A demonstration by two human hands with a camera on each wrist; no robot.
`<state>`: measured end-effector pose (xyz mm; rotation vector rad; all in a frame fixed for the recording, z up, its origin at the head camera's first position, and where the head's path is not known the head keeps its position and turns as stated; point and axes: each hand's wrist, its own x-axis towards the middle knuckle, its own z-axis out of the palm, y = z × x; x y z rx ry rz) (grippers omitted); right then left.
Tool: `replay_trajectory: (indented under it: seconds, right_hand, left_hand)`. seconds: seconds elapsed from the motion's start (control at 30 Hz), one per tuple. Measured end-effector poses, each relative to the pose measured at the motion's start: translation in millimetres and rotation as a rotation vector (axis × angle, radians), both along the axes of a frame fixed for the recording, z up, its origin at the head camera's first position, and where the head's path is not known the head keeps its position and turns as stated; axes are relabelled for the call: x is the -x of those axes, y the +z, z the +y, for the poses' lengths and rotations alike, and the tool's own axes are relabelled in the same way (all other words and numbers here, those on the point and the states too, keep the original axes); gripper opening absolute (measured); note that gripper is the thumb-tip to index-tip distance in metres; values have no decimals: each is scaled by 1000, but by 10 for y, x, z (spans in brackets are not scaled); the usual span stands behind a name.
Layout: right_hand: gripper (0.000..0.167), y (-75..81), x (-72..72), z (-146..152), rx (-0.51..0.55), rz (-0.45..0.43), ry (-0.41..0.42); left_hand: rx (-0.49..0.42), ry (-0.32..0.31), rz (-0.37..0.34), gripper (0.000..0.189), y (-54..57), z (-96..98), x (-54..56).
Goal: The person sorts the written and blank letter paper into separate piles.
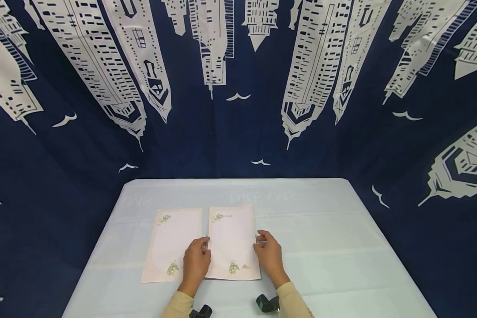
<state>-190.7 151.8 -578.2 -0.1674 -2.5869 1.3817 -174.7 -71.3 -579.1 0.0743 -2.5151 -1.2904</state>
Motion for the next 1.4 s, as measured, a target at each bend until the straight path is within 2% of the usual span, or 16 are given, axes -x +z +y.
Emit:
replay_trajectory:
  seconds: [0.23,0.33,0.53,1.0,1.23,1.4]
  right_hand:
    - [32,35,17,139,85,9,-52]
    - [27,94,9,208,106,17,-65]
    - [24,188,4,399,111,2,-109]
    - [26,251,-5,1031,40,-38,-218]
    - [27,184,-36,1231,-18,-92,-232]
    - [27,131,-58,1299,-70,-106,-227]
  left_hand:
    - [-176,-64,-64,47,80,73,27]
    - [-213,-65,-99,48,119,137,46]
    - [-257,-98,-112,48,165,327,117]
    - [-186,-269,-106,37,137,908,253]
    - [-122,-333,-111,38,63,1120,296]
    - [-71,-368,-112,33,45,1222,288]
